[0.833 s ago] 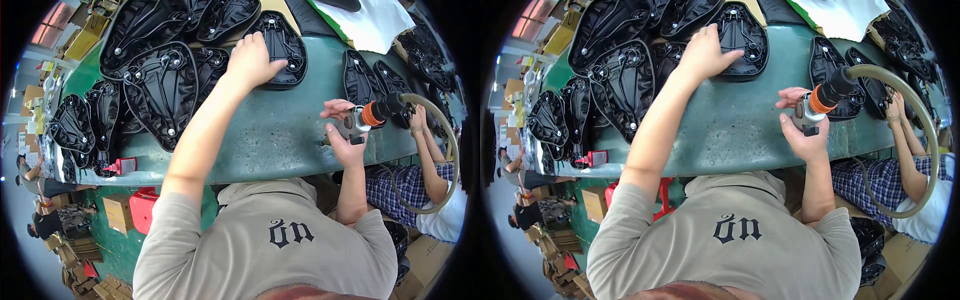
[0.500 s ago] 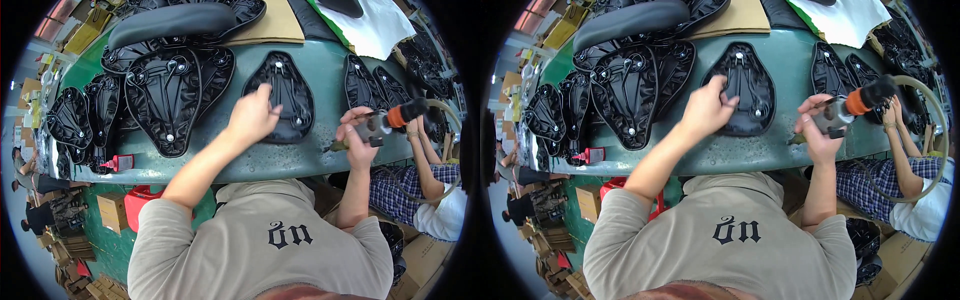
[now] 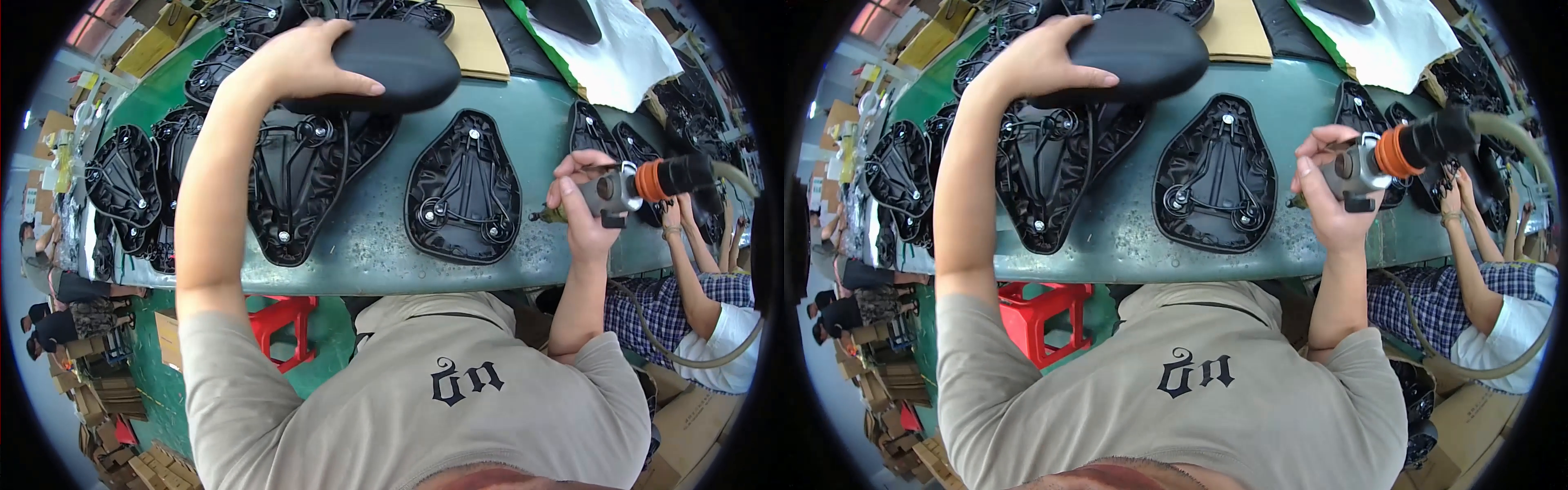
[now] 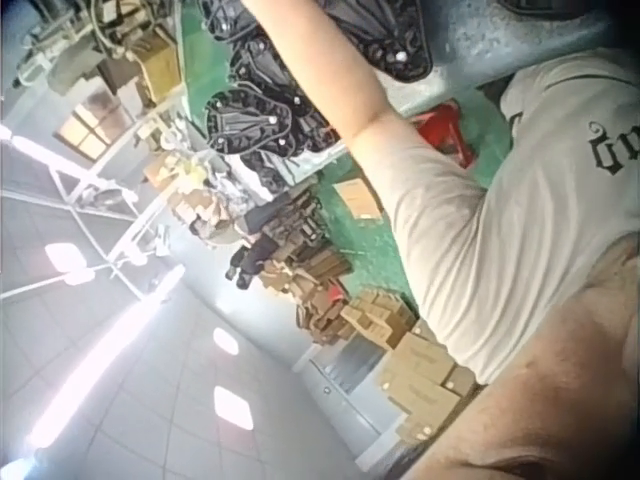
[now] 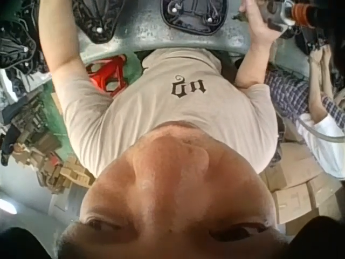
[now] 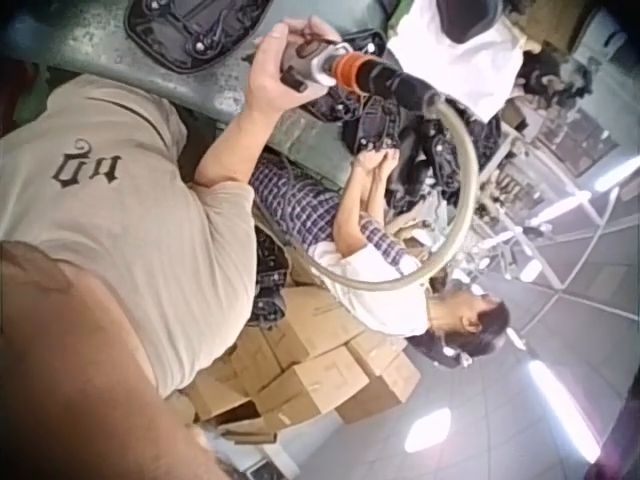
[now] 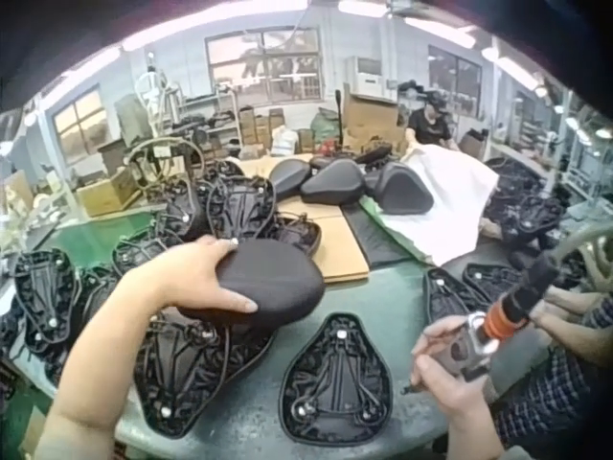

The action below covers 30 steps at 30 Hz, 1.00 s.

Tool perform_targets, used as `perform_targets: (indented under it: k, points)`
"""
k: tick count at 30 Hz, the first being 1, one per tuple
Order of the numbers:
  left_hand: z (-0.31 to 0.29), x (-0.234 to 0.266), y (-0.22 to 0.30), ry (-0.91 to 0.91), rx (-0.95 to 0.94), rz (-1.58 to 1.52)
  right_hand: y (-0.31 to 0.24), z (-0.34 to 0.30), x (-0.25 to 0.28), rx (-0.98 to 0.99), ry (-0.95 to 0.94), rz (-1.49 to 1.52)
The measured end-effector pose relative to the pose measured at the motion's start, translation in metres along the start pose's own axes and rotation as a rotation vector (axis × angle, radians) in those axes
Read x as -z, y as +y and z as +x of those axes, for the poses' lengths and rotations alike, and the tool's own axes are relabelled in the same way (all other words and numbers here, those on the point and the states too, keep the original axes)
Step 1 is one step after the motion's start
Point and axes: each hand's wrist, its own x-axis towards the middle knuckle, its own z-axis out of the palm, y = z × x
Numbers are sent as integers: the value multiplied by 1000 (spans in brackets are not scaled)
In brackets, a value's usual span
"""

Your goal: Assemble bicycle seat components using a pneumatic screwdriver on a production line.

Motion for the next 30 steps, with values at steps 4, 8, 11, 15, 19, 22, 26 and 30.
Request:
perform_targets:
  k: [4, 8, 11, 15, 19, 22, 26, 30]
  points:
    - [18, -14, -3, -192, -75, 7, -2, -11, 12, 19, 31, -35]
    - [20, -30, 5, -25, -251, 35, 0, -19, 27, -25, 63, -43]
    - [28, -27, 8, 27, -396, 23, -1, -27, 34, -16, 86, -28]
    - [37, 6, -9, 276, -481, 47, -2, -35, 39, -47, 126, -49]
    - [17, 42, -100, 205, -183, -115, -4, -35, 43, -24, 109, -61]
    - [-5, 9, -147, 26, 121, -306, -2, -33, 41, -43, 104, -61]
    - [-55, -22, -133, 510, 65, -52, 5, -26, 30, -65, 99, -43]
    - [-195, -20, -30, 504, 296, -480, 3, -26, 33, -19, 57, -71]
